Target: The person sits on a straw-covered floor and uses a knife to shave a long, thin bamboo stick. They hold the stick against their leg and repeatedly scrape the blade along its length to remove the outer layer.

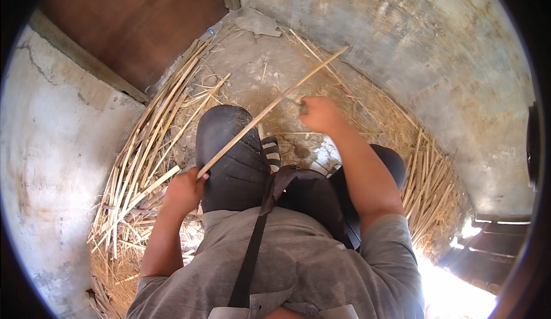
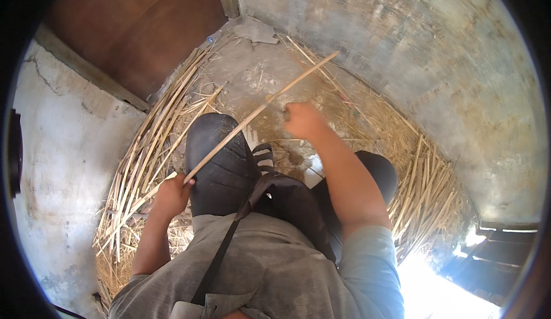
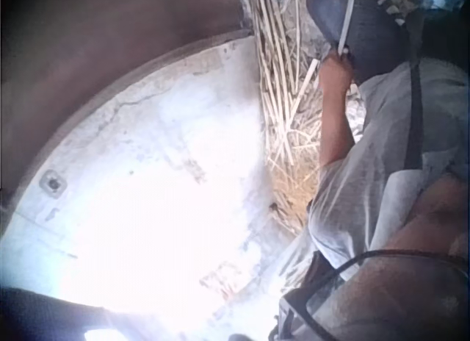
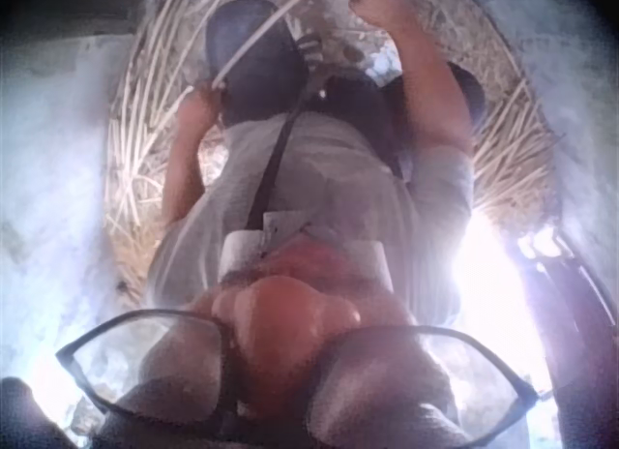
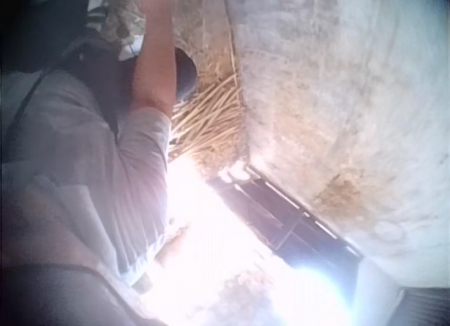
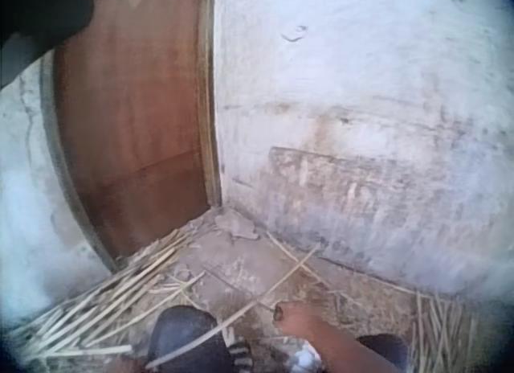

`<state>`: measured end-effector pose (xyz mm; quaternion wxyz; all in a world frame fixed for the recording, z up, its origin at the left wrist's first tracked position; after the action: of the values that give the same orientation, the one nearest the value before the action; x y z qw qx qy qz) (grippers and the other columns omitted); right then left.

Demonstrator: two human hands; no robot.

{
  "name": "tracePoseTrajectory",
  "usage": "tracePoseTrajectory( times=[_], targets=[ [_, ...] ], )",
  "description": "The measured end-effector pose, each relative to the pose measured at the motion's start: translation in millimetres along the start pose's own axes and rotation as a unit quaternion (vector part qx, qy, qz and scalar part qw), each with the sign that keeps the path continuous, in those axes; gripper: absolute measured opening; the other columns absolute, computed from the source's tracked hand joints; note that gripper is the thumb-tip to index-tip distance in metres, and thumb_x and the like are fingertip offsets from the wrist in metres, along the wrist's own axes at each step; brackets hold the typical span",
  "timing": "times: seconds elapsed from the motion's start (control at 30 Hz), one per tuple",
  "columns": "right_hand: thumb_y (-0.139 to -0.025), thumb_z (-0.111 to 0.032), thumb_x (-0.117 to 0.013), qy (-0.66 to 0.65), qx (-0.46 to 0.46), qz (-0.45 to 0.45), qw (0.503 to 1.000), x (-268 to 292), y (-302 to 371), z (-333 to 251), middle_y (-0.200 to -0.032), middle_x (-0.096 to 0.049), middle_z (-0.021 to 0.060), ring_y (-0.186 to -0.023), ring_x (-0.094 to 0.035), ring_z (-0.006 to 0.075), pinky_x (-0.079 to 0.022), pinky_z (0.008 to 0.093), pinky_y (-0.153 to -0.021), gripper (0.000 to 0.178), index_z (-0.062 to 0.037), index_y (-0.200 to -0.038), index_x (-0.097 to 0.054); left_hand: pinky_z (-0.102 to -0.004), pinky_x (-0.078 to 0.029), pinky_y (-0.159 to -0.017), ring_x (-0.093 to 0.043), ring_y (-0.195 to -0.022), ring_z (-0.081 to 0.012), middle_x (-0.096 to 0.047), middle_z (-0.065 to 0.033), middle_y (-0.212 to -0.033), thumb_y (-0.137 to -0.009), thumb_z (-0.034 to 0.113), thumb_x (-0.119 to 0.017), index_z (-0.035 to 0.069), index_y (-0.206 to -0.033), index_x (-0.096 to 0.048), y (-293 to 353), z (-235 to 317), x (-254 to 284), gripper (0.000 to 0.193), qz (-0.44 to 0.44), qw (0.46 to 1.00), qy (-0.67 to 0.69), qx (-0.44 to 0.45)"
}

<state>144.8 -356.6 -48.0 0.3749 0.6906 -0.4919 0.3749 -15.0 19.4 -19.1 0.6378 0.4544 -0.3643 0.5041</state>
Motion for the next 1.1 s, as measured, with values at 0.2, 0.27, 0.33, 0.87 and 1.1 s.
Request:
tracePoseTrajectory(
  times=[0.2, 0.27, 0.33, 0.87, 1.1],
  targets=[
    [-0.081, -0.023, -0.067, 0.017, 0.041, -0.054, 0.998, -4.3, 12.0, -31.5, -0.115, -0.073, 0.0214, -0.108, -0.069, 0.0412, -0.056, 0.0477, -0.095, 0.047, -0.0035, -0.124, -0.07, -0.0559, -0.048, -0.069, -0.064, -0.078, -0.051, -0.064, -0.028, -0.075, -0.103, 0.031, -0.06, -0.002, -0.09, -0.059, -2.0, -7.0, -0.8, 0.036, -0.009, 0.999, 0.015, -0.027],
    [-0.08, -0.024, -0.067, -0.073, -0.016, 0.045, 0.996, -7.9, -11.1, 28.9, -0.119, -0.072, 0.0228, -0.111, -0.068, 0.0412, -0.055, 0.0467, -0.098, 0.052, -0.0028, -0.128, -0.069, -0.0556, -0.048, -0.069, -0.063, -0.077, -0.0508, -0.064, -0.0283, -0.076, -0.104, 0.032, -0.059, -0.002, -0.091, -0.06, -6.2, -8.9, -3.0, 0.036, -0.016, 0.999, 0.038, -0.008],
    [-0.08, -0.025, -0.067, -0.078, -0.075, 0.034, 0.994, 8.4, -11.1, 48.7, -0.122, -0.07, 0.0242, -0.114, -0.067, 0.0413, -0.054, 0.0462, -0.1, 0.055, -0.0014, -0.13, -0.067, -0.0553, -0.048, -0.069, -0.063, -0.077, -0.0506, -0.064, -0.0282, -0.076, -0.104, 0.033, -0.059, -0.002, -0.091, -0.06, -4.5, -9.0, -2.4, 0.037, -0.015, 0.999, 0.034, -0.006],
    [-0.079, -0.026, -0.07, -0.057, -0.023, -0.021, 0.998, 8.3, -1.0, 34.3, -0.121, -0.07, 0.024, -0.113, -0.066, 0.0411, -0.053, 0.0469, -0.099, 0.051, -0.0033, -0.124, -0.07, -0.0553, -0.049, -0.067, -0.064, -0.076, -0.0509, -0.065, -0.0276, -0.075, -0.103, 0.033, -0.061, 0.0, -0.091, -0.059, -5.8, -13.6, -8.2, 0.035, 0.015, 0.998, 0.046, -0.027],
    [-0.077, -0.026, -0.069, 0.005, 0.056, -0.06, 0.997, -6.8, 6.4, -26.0, -0.111, -0.072, 0.0231, -0.102, -0.069, 0.0437, -0.056, 0.0486, -0.093, 0.042, -0.0028, -0.112, -0.073, -0.0554, -0.049, -0.068, -0.064, -0.077, -0.0503, -0.065, -0.0272, -0.076, -0.102, 0.033, -0.063, 0.0, -0.09, -0.059, -5.9, -8.7, -2.6, 0.035, 0.013, 0.999, 0.022, -0.032]
  ],
)
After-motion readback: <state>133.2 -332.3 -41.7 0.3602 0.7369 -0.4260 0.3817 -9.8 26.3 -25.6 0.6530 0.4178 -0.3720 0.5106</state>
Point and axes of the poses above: each hand's wrist, its own y-axis away from the middle knuckle, its own x-axis out of the back of the hand, z = x × y, the point moved 2 cm from there along -y, towards the middle knuckle
